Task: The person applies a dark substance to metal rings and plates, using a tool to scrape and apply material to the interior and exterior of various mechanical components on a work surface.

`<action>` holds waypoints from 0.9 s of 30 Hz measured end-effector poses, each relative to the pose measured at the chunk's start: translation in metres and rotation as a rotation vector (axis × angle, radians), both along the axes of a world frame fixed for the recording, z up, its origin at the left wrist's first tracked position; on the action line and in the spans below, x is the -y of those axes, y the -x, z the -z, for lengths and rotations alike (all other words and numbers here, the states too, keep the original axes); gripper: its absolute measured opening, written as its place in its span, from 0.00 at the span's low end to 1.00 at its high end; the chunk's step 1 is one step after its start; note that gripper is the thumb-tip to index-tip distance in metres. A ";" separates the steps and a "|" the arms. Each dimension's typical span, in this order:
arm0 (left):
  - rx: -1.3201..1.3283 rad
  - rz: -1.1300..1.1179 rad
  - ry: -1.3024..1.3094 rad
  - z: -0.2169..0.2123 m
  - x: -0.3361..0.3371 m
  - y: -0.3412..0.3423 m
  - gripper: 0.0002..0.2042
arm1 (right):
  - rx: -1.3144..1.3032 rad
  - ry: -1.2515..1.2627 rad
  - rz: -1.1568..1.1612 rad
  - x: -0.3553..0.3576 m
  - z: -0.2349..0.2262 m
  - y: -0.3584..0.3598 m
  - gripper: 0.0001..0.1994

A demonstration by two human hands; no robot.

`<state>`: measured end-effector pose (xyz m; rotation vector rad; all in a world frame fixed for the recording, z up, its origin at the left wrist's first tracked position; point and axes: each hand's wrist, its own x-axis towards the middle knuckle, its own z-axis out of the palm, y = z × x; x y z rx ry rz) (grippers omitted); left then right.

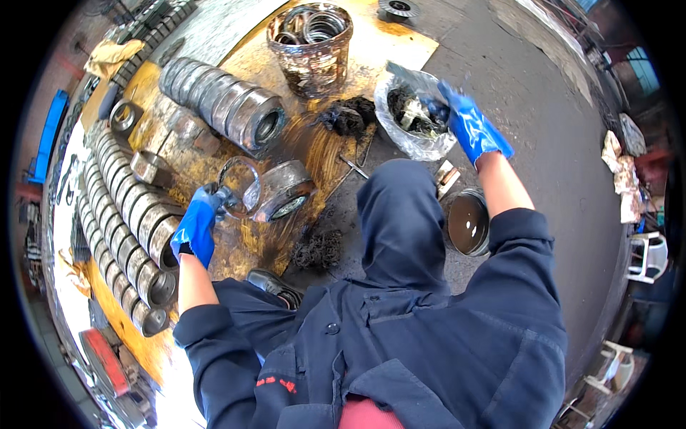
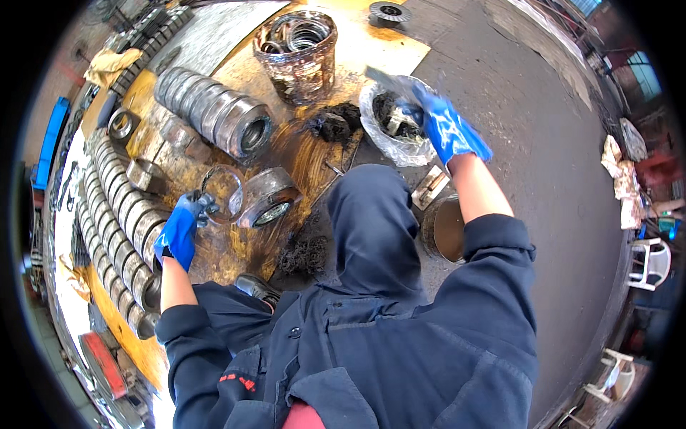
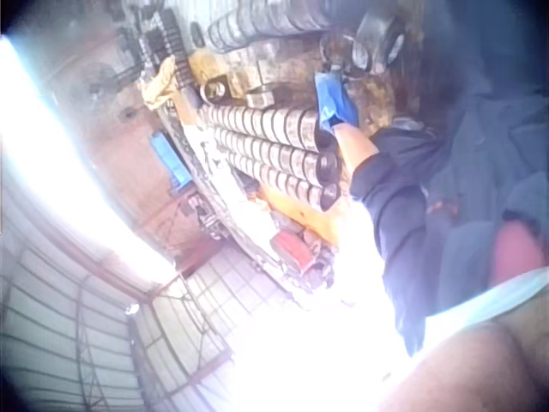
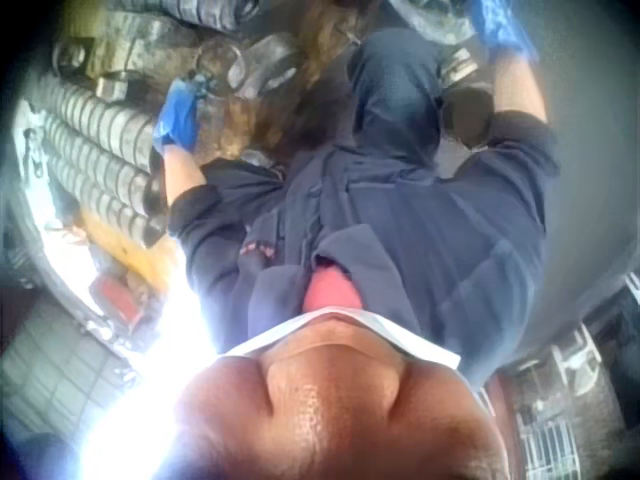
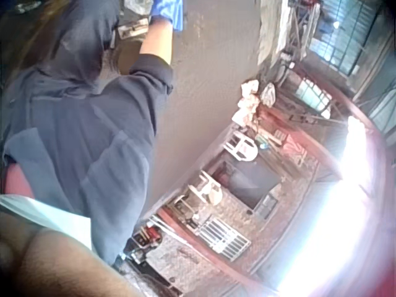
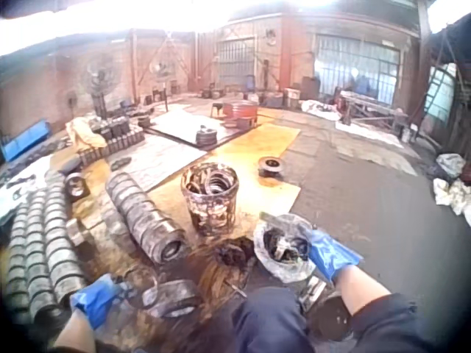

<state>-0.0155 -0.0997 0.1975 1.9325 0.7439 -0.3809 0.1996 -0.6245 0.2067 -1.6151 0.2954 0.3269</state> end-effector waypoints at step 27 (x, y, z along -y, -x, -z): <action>-0.024 -0.177 0.435 0.036 -0.054 0.015 0.11 | 0.403 0.124 -0.618 -0.146 -0.060 0.093 0.12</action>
